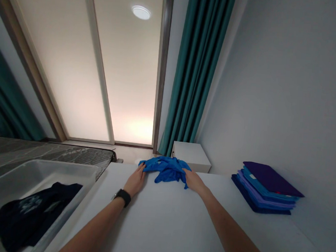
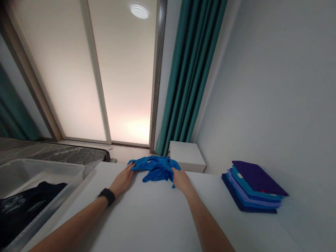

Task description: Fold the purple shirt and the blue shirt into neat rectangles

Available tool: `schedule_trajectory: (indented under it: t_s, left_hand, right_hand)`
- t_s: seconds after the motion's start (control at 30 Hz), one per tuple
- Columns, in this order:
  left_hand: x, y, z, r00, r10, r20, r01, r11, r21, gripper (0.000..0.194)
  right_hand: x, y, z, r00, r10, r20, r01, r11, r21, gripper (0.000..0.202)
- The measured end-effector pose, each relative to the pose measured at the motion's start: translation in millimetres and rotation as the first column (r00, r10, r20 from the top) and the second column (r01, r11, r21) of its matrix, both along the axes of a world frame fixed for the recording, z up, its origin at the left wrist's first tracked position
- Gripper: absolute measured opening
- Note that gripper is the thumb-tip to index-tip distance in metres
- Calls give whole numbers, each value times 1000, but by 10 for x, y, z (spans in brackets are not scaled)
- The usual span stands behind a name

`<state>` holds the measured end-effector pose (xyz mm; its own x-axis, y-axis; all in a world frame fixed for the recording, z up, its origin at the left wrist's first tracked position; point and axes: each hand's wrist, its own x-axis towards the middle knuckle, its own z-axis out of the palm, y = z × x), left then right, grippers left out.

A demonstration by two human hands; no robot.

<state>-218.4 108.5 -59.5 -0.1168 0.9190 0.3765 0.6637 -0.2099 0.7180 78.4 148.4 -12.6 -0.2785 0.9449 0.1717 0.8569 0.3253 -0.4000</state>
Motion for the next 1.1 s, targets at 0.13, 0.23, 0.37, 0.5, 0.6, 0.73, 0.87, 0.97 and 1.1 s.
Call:
schedule_trajectory:
  t_s: [0.13,0.23,0.37,0.5,0.6,0.73,0.87,0.97,1.1]
  left_hand:
    - [-135,218,-78,986,156,62,-158,987,40,45]
    - [-205,333,-52,970,218,104,-224,974,47,46]
    - [-237,354,-31,953,263,154,-274,960,58,45]
    - [-249,288,-37,938,290,192,-304,951,52,44]
    - [-269,258,-46,919,324,223,-341,939,40,43]
    - [-305,242,-60,909,339,243,-358,933,38,43]
    - [-316,215,-70,920,320,225,-339,939,51,45]
    - [-254,209,-83,959,230,167,-244,967,67,43]
    - [-136,245,-110,1000,10,20,-11,998,63,38]
  right_hand:
    - [15,-7,-114,998,-23,-58,21,999,-41,50]
    - [26,-44,-149,990,-48,-130,41,997,-61,49]
    - [-30,-51,-127,958,-103,-269,72,990,-123,46]
    - [-355,-119,-117,784,-93,-614,-65,971,-230,43]
    - [-746,-309,-192,658,47,-752,-251,954,-161,32]
    - [-1087,-542,-358,877,435,-205,-434,900,50,37]
    - [-880,-361,-426,974,212,84,-220,970,103,41]
    - [-480,-32,-418,996,38,80,-45,994,99,45]
    - [-88,273,-463,993,-116,37,113,991,65,43]
